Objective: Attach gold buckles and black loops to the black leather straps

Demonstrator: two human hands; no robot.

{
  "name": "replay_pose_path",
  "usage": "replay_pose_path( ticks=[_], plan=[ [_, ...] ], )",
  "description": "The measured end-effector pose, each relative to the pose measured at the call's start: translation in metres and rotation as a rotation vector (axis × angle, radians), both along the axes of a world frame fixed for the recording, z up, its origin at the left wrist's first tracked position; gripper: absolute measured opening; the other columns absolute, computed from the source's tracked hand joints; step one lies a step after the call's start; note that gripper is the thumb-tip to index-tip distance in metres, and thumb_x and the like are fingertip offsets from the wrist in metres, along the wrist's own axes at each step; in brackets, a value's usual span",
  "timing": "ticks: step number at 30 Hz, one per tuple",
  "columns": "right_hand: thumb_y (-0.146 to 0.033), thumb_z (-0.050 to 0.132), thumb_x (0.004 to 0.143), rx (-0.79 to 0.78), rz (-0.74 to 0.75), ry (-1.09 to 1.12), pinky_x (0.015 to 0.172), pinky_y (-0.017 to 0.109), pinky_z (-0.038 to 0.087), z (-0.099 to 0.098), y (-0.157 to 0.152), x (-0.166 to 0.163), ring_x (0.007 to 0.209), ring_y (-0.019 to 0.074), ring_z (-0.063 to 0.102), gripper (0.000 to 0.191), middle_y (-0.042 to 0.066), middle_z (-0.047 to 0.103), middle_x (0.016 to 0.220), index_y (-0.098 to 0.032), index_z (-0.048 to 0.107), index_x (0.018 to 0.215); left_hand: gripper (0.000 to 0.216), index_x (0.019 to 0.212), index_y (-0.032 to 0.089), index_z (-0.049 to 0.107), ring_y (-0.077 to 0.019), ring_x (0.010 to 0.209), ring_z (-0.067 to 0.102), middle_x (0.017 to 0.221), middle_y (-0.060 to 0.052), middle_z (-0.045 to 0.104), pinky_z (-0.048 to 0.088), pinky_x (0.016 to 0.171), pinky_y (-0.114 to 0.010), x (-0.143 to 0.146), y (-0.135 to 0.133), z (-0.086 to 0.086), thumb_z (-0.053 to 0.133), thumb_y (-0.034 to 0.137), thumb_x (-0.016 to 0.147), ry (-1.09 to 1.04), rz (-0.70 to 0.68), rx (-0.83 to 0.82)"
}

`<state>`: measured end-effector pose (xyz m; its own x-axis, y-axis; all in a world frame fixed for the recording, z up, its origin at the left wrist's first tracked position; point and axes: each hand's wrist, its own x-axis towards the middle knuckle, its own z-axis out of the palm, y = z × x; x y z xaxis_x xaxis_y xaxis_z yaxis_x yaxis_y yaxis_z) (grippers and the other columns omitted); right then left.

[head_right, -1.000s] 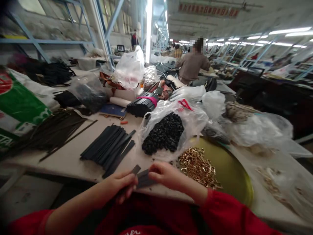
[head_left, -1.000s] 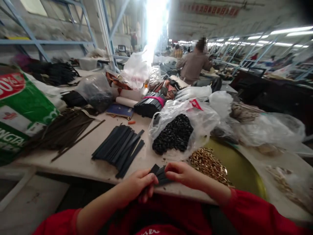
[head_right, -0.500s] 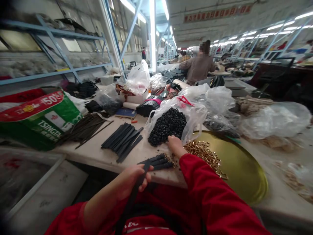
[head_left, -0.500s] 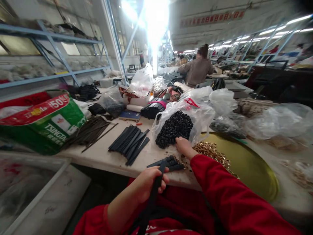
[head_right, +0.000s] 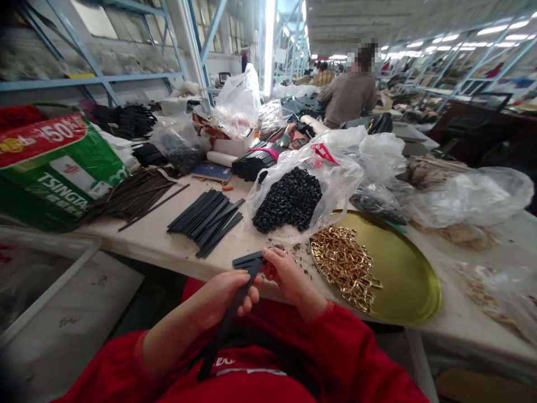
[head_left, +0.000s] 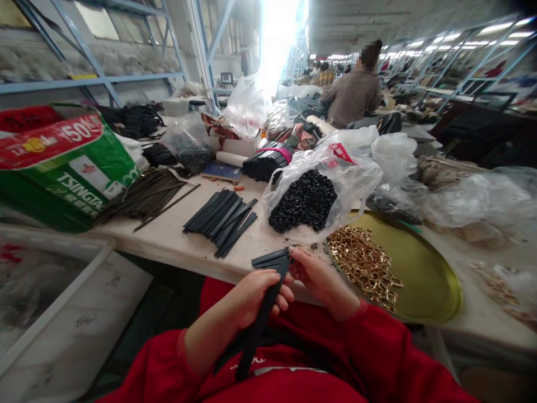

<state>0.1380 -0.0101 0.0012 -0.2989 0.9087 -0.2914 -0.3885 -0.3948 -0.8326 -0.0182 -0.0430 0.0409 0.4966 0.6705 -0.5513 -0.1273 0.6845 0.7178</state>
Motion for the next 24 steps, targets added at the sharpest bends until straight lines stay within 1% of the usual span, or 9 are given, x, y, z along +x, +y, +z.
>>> replay_pose_path(
  ticks=[2,5,7,10,14,16,18,21,24],
  plan=[
    [-0.032,0.068,0.069,-0.053,-0.035,0.098,0.051,0.018,0.042,-0.001,-0.005,-0.005,0.053,0.0074,0.054,0.020,-0.002,0.063,0.067,-0.017,0.056,0.076,0.025,0.089,0.012,0.051,-0.0059,0.041,0.048,0.058,0.000,0.057,0.033,0.040,-0.015,0.001,0.002,-0.006,0.039,0.033,0.083,0.060,0.018,0.113],
    [-0.026,0.071,0.067,-0.079,-0.122,0.158,0.066,0.024,0.048,-0.005,-0.009,-0.007,0.069,0.0112,0.062,0.024,0.001,0.068,0.084,-0.019,0.061,0.087,0.025,0.080,0.015,0.048,-0.0057,0.036,0.042,0.052,0.003,0.053,0.030,0.037,-0.015,0.002,0.006,-0.017,0.035,0.036,0.084,0.225,0.018,0.344],
    [-0.028,0.070,0.068,-0.046,-0.160,0.118,0.071,0.027,0.049,-0.009,-0.012,-0.008,0.075,0.0128,0.062,0.025,0.003,0.069,0.090,-0.020,0.062,0.090,0.025,0.075,0.016,0.048,-0.0065,0.034,0.040,0.048,0.004,0.050,0.029,0.036,-0.017,0.003,0.008,-0.024,0.033,0.034,0.084,0.360,-0.038,0.494],
    [-0.029,0.070,0.068,0.066,-0.175,-0.053,0.076,0.029,0.048,-0.012,-0.017,-0.008,0.083,0.0153,0.061,0.025,0.003,0.069,0.094,-0.020,0.065,0.090,0.028,0.072,0.017,0.050,-0.0083,0.035,0.041,0.045,0.005,0.047,0.031,0.038,-0.018,0.003,0.012,-0.029,0.031,0.033,0.085,0.509,-0.143,0.658],
    [-0.030,0.070,0.067,0.100,-0.131,-0.140,0.078,0.032,0.047,-0.012,-0.020,-0.002,0.086,0.0173,0.061,0.029,0.003,0.069,0.094,-0.022,0.063,0.093,0.033,0.069,0.016,0.050,-0.0093,0.038,0.045,0.048,0.003,0.050,0.034,0.041,-0.020,0.001,0.019,-0.031,0.030,0.035,0.086,0.545,-0.268,0.691],
    [-0.029,0.070,0.068,0.061,-0.139,-0.102,0.080,0.032,0.046,-0.013,-0.020,0.002,0.087,0.0169,0.062,0.033,0.004,0.069,0.096,-0.022,0.060,0.099,0.032,0.079,0.016,0.054,-0.0108,0.040,0.048,0.052,0.003,0.052,0.036,0.043,-0.021,0.001,0.023,-0.034,0.031,0.037,0.087,0.545,-0.312,0.660],
    [-0.028,0.069,0.069,0.015,-0.159,-0.047,0.081,0.032,0.045,-0.017,-0.020,0.005,0.085,0.0158,0.062,0.038,0.004,0.068,0.097,-0.022,0.056,0.104,0.032,0.098,0.017,0.053,-0.0138,0.046,0.053,0.059,0.001,0.058,0.040,0.047,-0.023,0.003,0.026,-0.038,0.032,0.038,0.087,0.586,-0.315,0.651],
    [-0.027,0.069,0.069,-0.024,-0.186,0.052,0.084,0.033,0.044,-0.028,-0.022,-0.001,0.086,0.0157,0.062,0.042,0.004,0.067,0.098,-0.021,0.052,0.107,0.037,0.117,0.018,0.044,-0.0200,0.077,0.062,0.088,-0.006,0.066,0.044,0.067,-0.028,0.011,0.029,-0.044,0.031,0.038,0.088,0.654,-0.237,0.712],
    [-0.031,0.067,0.071,0.040,-0.198,0.030,0.088,0.035,0.042,-0.041,-0.026,-0.009,0.095,0.0183,0.059,0.044,0.005,0.064,0.102,-0.023,0.050,0.111,0.045,0.126,0.017,0.035,-0.0238,0.101,0.056,0.110,-0.012,0.061,0.041,0.081,-0.032,0.022,0.032,-0.046,0.030,0.040,0.088,0.660,-0.199,0.688]
  ],
)
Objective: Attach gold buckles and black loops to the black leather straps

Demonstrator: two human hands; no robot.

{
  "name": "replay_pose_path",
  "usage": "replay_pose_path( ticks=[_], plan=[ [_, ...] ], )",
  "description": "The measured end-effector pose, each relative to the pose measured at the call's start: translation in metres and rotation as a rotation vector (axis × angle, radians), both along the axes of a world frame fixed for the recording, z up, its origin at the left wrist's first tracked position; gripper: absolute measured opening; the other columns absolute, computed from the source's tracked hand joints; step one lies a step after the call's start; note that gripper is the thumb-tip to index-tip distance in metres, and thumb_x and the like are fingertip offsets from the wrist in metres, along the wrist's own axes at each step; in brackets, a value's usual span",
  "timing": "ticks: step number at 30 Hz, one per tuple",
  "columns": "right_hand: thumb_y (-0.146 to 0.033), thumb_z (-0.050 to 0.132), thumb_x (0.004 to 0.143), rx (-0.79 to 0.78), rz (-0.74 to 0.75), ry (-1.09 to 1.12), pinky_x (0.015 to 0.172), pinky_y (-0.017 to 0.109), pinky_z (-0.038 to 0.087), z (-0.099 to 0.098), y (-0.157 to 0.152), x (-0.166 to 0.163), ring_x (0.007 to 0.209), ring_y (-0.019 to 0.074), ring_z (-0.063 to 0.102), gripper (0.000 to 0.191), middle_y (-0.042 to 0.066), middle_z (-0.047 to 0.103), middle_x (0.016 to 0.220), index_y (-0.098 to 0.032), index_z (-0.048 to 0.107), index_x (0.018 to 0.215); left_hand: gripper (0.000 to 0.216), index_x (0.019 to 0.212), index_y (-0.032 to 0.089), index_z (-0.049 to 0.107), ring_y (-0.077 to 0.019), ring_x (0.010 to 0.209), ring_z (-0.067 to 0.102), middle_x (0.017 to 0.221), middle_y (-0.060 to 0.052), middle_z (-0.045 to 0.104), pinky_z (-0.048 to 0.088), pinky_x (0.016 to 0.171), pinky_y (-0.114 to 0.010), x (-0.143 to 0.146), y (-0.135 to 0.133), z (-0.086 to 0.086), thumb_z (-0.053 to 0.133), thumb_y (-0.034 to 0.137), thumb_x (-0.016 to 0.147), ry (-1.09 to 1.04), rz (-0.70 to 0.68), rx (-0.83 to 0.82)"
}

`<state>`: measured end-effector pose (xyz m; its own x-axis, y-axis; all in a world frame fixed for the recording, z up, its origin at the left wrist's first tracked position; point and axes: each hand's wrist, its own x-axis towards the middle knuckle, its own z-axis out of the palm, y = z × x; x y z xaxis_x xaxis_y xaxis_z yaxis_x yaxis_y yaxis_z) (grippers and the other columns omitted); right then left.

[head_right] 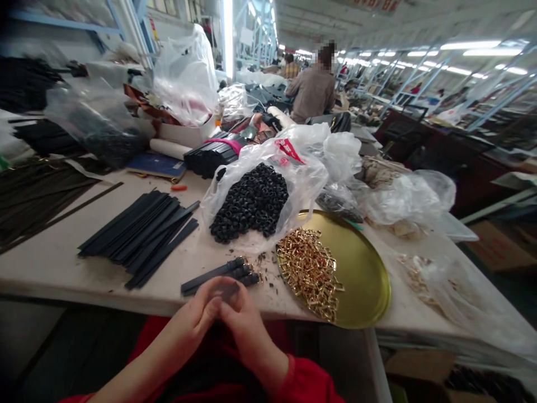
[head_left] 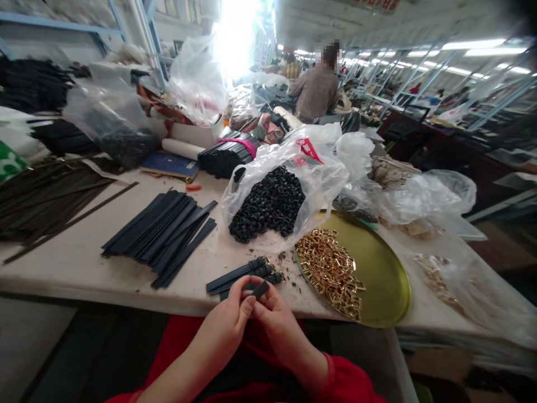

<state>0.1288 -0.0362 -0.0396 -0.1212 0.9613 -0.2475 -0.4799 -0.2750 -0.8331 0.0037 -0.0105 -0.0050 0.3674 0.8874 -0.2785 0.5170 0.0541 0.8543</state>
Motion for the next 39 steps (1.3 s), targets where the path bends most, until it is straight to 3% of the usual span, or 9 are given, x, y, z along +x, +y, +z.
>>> replay_pose_path(
  ticks=[2,4,7,10,13,19,25,34,39],
  plan=[
    [-0.032,0.063,0.074,0.097,-0.004,-0.181,0.085,0.035,0.044,-0.003,0.001,0.007,0.095,0.0187,0.058,0.048,0.006,0.061,0.106,-0.024,0.045,0.118,0.044,0.123,0.017,0.038,-0.0243,0.101,0.055,0.108,-0.011,0.061,0.040,0.082,-0.032,0.005,0.005,0.000,0.032,0.041,0.087,-0.004,0.011,-0.025],
    [-0.029,0.060,0.076,0.230,0.000,-0.514,0.081,0.033,0.045,0.000,0.009,0.030,0.090,0.0182,0.058,0.047,0.006,0.060,0.106,-0.024,0.045,0.120,0.035,0.104,0.017,0.050,-0.0222,0.090,0.057,0.096,-0.009,0.062,0.041,0.077,-0.030,0.008,0.011,-0.001,0.033,0.042,0.087,-0.027,0.024,-0.023],
    [-0.025,0.053,0.080,0.401,-0.037,-1.185,0.077,0.033,0.043,0.013,0.037,0.084,0.087,0.0202,0.055,0.017,0.007,0.060,0.091,-0.019,0.060,0.095,0.035,0.074,0.018,0.048,-0.0143,0.060,0.048,0.065,0.000,0.051,0.037,0.056,-0.023,0.012,0.020,-0.007,0.032,0.047,0.086,-0.112,0.059,-0.068],
    [-0.024,0.051,0.082,0.370,0.017,-1.764,0.076,0.034,0.039,0.021,0.072,0.130,0.084,0.0224,0.055,0.015,0.009,0.060,0.085,-0.017,0.062,0.087,0.038,0.072,0.018,0.045,-0.0097,0.047,0.031,0.054,0.006,0.032,0.026,0.043,-0.020,0.020,0.024,-0.014,0.031,0.052,0.084,-0.228,0.050,-0.196],
    [-0.029,0.058,0.078,0.320,0.190,-2.033,0.071,0.032,0.038,0.018,0.094,0.145,0.081,0.0230,0.057,0.014,0.009,0.062,0.084,-0.016,0.062,0.084,0.038,0.075,0.018,0.045,-0.0091,0.045,0.026,0.053,0.007,0.029,0.021,0.042,-0.021,0.029,0.025,-0.017,0.031,0.052,0.084,-0.266,-0.001,-0.252],
    [-0.028,0.059,0.077,0.311,0.236,-2.057,0.068,0.027,0.036,0.006,0.100,0.137,0.081,0.0191,0.058,0.011,0.006,0.061,0.086,-0.018,0.059,0.082,0.031,0.072,0.018,0.047,-0.0115,0.051,0.037,0.055,0.005,0.038,0.029,0.050,-0.022,0.035,0.024,-0.006,0.032,0.041,0.086,-0.109,-0.090,-0.067],
    [-0.025,0.059,0.077,0.308,0.198,-2.068,0.071,0.027,0.036,0.002,0.100,0.136,0.085,0.0199,0.057,0.014,0.009,0.062,0.090,-0.015,0.059,0.088,0.030,0.070,0.019,0.047,-0.0128,0.053,0.041,0.053,0.005,0.040,0.031,0.053,-0.024,0.024,0.012,0.002,0.031,0.039,0.086,-0.078,-0.107,-0.029],
    [-0.021,0.061,0.072,0.366,0.165,-1.997,0.067,0.025,0.035,0.009,0.096,0.136,0.075,0.0174,0.057,0.005,0.006,0.063,0.076,-0.016,0.060,0.072,0.031,0.064,0.020,0.040,-0.0128,0.051,0.042,0.052,0.005,0.041,0.029,0.051,-0.024,0.000,-0.012,0.007,0.031,0.041,0.085,-0.108,-0.082,-0.006],
    [-0.018,0.050,0.079,0.441,0.050,-1.870,0.072,0.028,0.037,0.019,0.078,0.126,0.074,0.0175,0.056,0.010,0.007,0.063,0.075,-0.015,0.058,0.073,0.029,0.063,0.019,0.042,-0.0128,0.053,0.045,0.054,0.004,0.044,0.030,0.053,-0.024,-0.006,-0.018,0.008,0.032,0.036,0.084,-0.085,-0.091,0.045]
  ],
)
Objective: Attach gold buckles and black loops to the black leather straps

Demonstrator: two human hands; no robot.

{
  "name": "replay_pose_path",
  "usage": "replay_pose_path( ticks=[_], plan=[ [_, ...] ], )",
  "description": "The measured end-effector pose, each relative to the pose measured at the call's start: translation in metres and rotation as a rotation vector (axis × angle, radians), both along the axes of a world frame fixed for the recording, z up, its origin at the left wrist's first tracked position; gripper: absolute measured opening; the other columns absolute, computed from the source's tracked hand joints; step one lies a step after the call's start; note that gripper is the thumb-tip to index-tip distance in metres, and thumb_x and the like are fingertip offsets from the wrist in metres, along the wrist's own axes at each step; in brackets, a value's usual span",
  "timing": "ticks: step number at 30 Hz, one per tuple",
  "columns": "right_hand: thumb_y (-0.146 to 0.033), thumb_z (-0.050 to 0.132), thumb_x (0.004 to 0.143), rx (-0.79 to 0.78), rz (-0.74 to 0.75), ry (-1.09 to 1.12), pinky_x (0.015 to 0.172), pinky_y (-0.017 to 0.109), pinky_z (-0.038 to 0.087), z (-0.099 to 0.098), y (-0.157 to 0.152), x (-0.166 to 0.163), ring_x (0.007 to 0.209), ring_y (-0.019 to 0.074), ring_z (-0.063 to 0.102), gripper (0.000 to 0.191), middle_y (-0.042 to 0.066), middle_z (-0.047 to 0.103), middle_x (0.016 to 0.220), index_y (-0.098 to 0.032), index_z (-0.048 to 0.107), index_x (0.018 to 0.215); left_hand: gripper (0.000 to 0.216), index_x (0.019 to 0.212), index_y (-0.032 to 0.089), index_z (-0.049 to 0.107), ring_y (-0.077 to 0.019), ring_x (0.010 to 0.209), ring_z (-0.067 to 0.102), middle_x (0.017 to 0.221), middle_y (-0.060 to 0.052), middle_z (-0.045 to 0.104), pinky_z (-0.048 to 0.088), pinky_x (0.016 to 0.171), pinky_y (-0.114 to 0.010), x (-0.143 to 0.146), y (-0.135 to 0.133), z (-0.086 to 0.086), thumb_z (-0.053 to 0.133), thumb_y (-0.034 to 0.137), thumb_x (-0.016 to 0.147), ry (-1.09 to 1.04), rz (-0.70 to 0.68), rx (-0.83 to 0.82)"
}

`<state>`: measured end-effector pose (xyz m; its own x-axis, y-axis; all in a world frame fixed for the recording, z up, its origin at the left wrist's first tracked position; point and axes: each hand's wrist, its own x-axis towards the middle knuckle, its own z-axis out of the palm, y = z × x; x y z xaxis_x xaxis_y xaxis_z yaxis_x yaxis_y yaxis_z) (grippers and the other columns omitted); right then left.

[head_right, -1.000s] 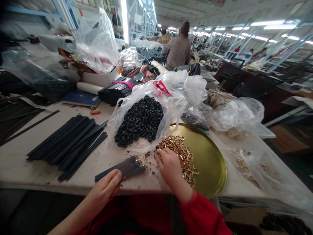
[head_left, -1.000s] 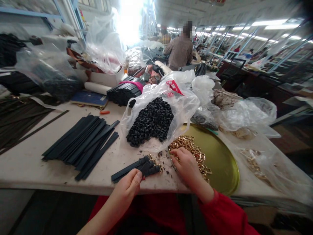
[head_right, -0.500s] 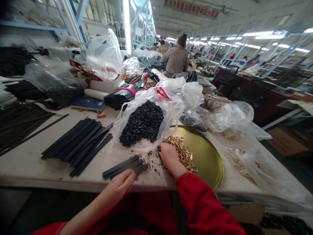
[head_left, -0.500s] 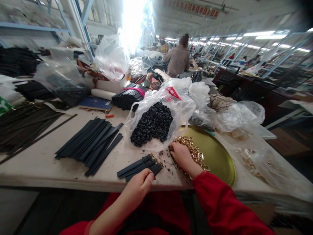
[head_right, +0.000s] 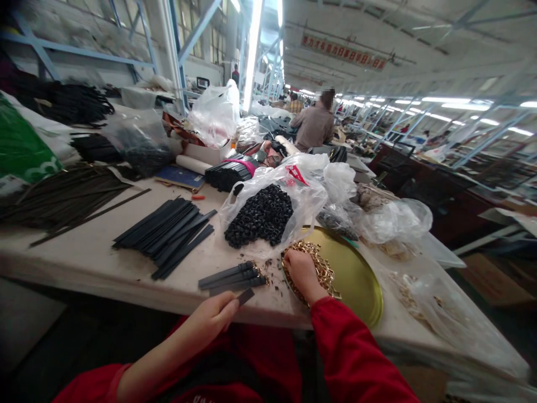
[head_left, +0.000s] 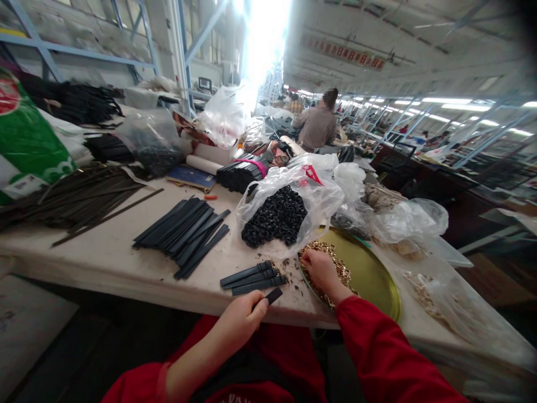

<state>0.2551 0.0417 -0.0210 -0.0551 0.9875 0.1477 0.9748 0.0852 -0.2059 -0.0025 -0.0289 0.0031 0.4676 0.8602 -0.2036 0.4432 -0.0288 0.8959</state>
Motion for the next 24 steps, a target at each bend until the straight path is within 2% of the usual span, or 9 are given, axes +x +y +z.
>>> replay_pose_path(
  ticks=[1,3,5,7,10,13,15,19,24],
  plan=[
    [-0.020,0.048,0.081,0.018,0.004,0.052,0.071,0.028,0.038,0.003,-0.006,-0.005,0.074,0.0169,0.056,0.013,0.006,0.063,0.076,-0.015,0.058,0.076,0.028,0.063,0.019,0.042,-0.0128,0.054,0.046,0.054,0.004,0.044,0.030,0.053,-0.024,-0.001,0.000,0.000,0.032,0.035,0.084,0.003,0.007,0.006],
    [-0.028,0.047,0.083,0.008,0.020,0.306,0.066,0.027,0.041,0.010,-0.022,-0.021,0.070,0.0152,0.056,0.016,0.004,0.062,0.076,-0.016,0.058,0.081,0.028,0.064,0.019,0.043,-0.0128,0.055,0.046,0.055,0.004,0.044,0.030,0.054,-0.023,-0.001,0.000,0.000,0.032,0.035,0.085,-0.003,0.045,0.036],
    [-0.037,0.055,0.078,-0.102,0.026,0.826,0.059,0.025,0.042,0.015,-0.040,-0.044,0.062,0.0136,0.054,0.021,0.001,0.060,0.067,-0.016,0.057,0.081,0.029,0.064,0.018,0.044,-0.0125,0.055,0.045,0.055,0.004,0.044,0.030,0.054,-0.023,-0.001,0.000,0.000,0.032,0.034,0.085,-0.030,0.082,0.060],
    [-0.040,0.064,0.071,-0.241,-0.044,1.284,0.053,0.023,0.041,0.017,-0.057,-0.067,0.055,0.0109,0.051,0.025,-0.003,0.056,0.060,-0.017,0.057,0.080,0.029,0.066,0.018,0.047,-0.0120,0.055,0.045,0.056,0.004,0.045,0.031,0.053,-0.022,0.001,0.000,0.001,0.033,0.034,0.085,-0.075,0.079,0.054],
    [-0.037,0.073,0.063,-0.339,-0.184,1.663,0.052,0.021,0.041,0.016,-0.073,-0.093,0.051,0.0072,0.049,0.028,-0.004,0.056,0.062,-0.018,0.060,0.078,0.030,0.074,0.016,0.054,-0.0115,0.056,0.046,0.059,0.004,0.048,0.033,0.055,-0.021,0.000,-0.001,0.001,0.033,0.034,0.086,-0.127,0.021,0.055],
    [-0.034,0.076,0.059,-0.415,-0.257,1.774,0.053,0.021,0.042,0.014,-0.078,-0.104,0.051,0.0060,0.048,0.027,-0.005,0.056,0.064,-0.018,0.062,0.076,0.029,0.080,0.016,0.058,-0.0116,0.060,0.047,0.064,0.002,0.053,0.033,0.056,-0.021,-0.003,-0.001,0.002,0.035,0.032,0.086,-0.117,-0.025,0.091],
    [-0.034,0.076,0.059,-0.434,-0.241,1.733,0.053,0.021,0.041,0.013,-0.080,-0.106,0.051,0.0063,0.048,0.027,-0.004,0.056,0.063,-0.018,0.063,0.076,0.029,0.078,0.016,0.058,-0.0119,0.061,0.048,0.066,0.001,0.055,0.034,0.057,-0.020,-0.003,0.000,0.001,0.035,0.032,0.086,-0.099,-0.030,0.104],
    [-0.037,0.072,0.063,-0.342,-0.176,1.540,0.052,0.021,0.038,0.008,-0.080,-0.105,0.053,0.0084,0.046,0.024,-0.004,0.055,0.058,-0.017,0.062,0.072,0.027,0.072,0.016,0.055,-0.0120,0.061,0.049,0.066,0.001,0.057,0.034,0.056,-0.021,0.001,0.006,0.001,0.036,0.030,0.085,-0.074,0.012,0.083],
    [-0.038,0.069,0.068,-0.286,-0.240,1.593,0.052,0.020,0.037,0.004,-0.076,-0.102,0.051,0.0073,0.044,0.024,-0.006,0.051,0.057,-0.018,0.056,0.070,0.020,0.071,0.016,0.054,-0.0124,0.059,0.050,0.062,0.002,0.057,0.034,0.055,-0.022,0.001,0.012,0.002,0.042,0.029,0.081,-0.037,-0.024,-0.054]
  ],
)
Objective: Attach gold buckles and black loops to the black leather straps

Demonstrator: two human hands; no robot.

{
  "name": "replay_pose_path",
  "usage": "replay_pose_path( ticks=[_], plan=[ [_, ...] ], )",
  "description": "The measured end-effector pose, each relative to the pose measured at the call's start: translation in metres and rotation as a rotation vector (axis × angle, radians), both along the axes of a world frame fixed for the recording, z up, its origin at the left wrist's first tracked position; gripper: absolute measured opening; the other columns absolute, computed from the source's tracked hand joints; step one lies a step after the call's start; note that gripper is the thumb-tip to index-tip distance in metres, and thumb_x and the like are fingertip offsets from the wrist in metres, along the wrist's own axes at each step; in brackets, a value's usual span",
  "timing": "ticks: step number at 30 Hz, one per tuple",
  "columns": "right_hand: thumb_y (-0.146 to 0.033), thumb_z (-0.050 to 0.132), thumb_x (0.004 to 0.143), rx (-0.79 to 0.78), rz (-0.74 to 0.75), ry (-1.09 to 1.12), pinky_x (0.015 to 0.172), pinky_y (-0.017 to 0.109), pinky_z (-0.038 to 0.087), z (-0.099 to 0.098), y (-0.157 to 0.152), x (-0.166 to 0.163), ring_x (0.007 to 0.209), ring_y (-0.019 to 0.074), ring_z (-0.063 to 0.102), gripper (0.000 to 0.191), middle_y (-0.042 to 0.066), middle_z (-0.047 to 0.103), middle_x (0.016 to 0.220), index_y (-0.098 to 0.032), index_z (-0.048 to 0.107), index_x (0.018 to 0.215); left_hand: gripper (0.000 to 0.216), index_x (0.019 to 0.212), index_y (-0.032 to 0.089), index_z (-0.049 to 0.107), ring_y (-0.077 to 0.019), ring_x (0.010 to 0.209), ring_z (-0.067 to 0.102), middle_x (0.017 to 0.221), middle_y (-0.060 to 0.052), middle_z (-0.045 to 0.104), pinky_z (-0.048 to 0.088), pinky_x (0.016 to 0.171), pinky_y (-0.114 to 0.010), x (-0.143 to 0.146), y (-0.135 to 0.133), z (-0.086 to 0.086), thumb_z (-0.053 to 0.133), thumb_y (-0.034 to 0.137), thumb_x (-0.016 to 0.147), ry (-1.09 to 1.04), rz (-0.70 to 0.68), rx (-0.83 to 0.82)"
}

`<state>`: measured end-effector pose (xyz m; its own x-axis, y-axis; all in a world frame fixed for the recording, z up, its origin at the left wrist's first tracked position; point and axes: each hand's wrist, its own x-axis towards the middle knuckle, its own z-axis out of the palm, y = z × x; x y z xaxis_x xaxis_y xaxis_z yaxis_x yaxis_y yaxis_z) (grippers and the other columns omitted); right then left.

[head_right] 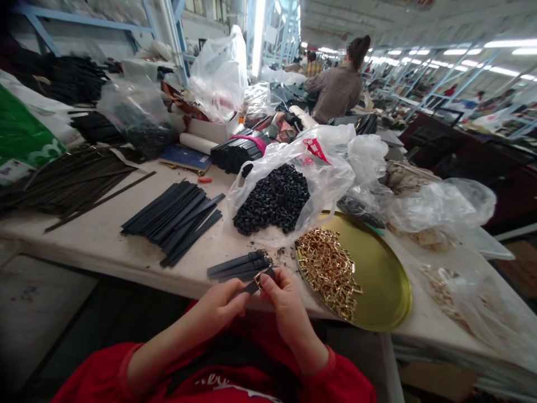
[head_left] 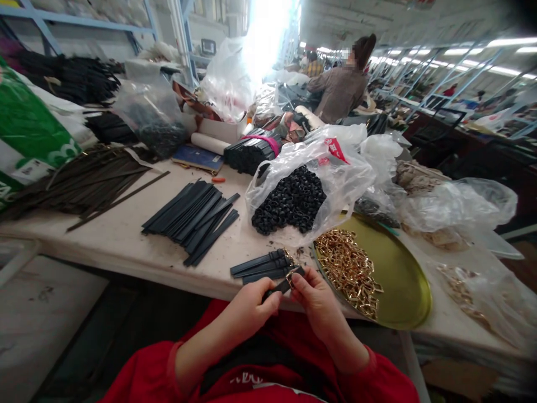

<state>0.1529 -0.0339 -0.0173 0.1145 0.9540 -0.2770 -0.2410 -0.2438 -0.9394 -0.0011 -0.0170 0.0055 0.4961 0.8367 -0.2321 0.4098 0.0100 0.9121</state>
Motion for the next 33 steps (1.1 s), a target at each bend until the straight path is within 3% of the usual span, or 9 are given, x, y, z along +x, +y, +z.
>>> replay_pose_path(
  ticks=[6,14,17,19,21,23,28,31,33],
  plan=[
    [-0.038,0.071,0.064,-0.013,0.080,0.000,0.054,0.023,0.041,-0.002,-0.005,-0.007,0.057,0.0101,0.049,0.027,-0.002,0.060,0.068,-0.017,0.058,0.076,0.026,0.078,0.015,0.053,-0.0121,0.063,0.051,0.068,0.001,0.058,0.038,0.059,-0.022,0.002,0.004,-0.012,0.044,0.039,0.083,-0.131,0.025,-0.127],
    [-0.047,0.057,0.075,-0.098,0.112,0.037,0.054,0.024,0.042,-0.007,-0.005,-0.001,0.056,0.0110,0.049,0.029,-0.002,0.055,0.064,-0.018,0.054,0.074,0.023,0.071,0.016,0.048,-0.0093,0.052,0.043,0.059,0.002,0.051,0.032,0.050,-0.020,0.011,0.005,-0.029,0.044,0.037,0.081,-0.206,0.078,-0.307],
    [-0.043,0.054,0.078,0.045,0.100,-0.234,0.056,0.026,0.040,-0.009,-0.007,0.001,0.060,0.0130,0.048,0.026,-0.001,0.054,0.064,-0.019,0.054,0.070,0.022,0.067,0.017,0.046,-0.0096,0.052,0.043,0.057,0.003,0.050,0.032,0.050,-0.021,0.014,0.004,-0.030,0.042,0.034,0.080,-0.136,0.110,-0.287],
    [-0.038,0.055,0.078,0.198,0.100,-0.468,0.062,0.028,0.039,-0.011,-0.009,0.003,0.066,0.0154,0.049,0.020,0.001,0.055,0.067,-0.020,0.056,0.068,0.022,0.065,0.017,0.044,-0.0107,0.056,0.044,0.058,0.003,0.050,0.032,0.053,-0.021,0.015,0.002,-0.028,0.042,0.033,0.080,-0.053,0.138,-0.189],
    [-0.033,0.058,0.075,0.240,0.119,-0.562,0.063,0.029,0.039,-0.012,-0.009,0.005,0.067,0.0160,0.049,0.014,0.001,0.056,0.068,-0.020,0.057,0.069,0.022,0.063,0.018,0.044,-0.0114,0.058,0.045,0.059,0.003,0.049,0.031,0.053,-0.022,0.014,0.000,-0.024,0.042,0.031,0.081,0.020,0.129,-0.096],
    [-0.032,0.061,0.072,0.141,0.162,-0.484,0.058,0.027,0.038,-0.012,-0.009,0.009,0.061,0.0143,0.048,0.014,-0.001,0.055,0.064,-0.020,0.055,0.069,0.022,0.064,0.017,0.045,-0.0115,0.058,0.045,0.060,0.003,0.050,0.030,0.052,-0.022,0.013,-0.003,-0.017,0.043,0.032,0.081,0.055,0.078,-0.069],
    [-0.040,0.065,0.068,-0.099,0.266,-0.054,0.052,0.023,0.036,-0.003,-0.008,0.011,0.052,0.0095,0.043,0.027,-0.006,0.050,0.056,-0.019,0.048,0.065,0.024,0.067,0.016,0.048,-0.0114,0.059,0.046,0.062,0.002,0.052,0.032,0.053,-0.022,0.008,-0.007,-0.001,0.045,0.036,0.081,0.014,-0.024,-0.096],
    [-0.042,0.065,0.067,-0.097,0.284,-0.022,0.051,0.023,0.035,0.000,-0.011,0.007,0.051,0.0091,0.042,0.029,-0.006,0.048,0.055,-0.019,0.047,0.066,0.031,0.064,0.016,0.047,-0.0101,0.053,0.044,0.056,0.003,0.049,0.031,0.049,-0.020,0.007,-0.005,-0.002,0.048,0.044,0.078,-0.040,-0.016,-0.155],
    [-0.041,0.062,0.071,-0.002,0.286,-0.140,0.053,0.023,0.036,0.001,-0.013,0.004,0.055,0.0103,0.044,0.026,-0.004,0.050,0.059,-0.019,0.048,0.068,0.036,0.061,0.016,0.045,-0.0093,0.049,0.041,0.051,0.004,0.047,0.030,0.046,-0.020,0.007,-0.002,-0.006,0.050,0.049,0.076,-0.039,0.022,-0.188]
  ],
)
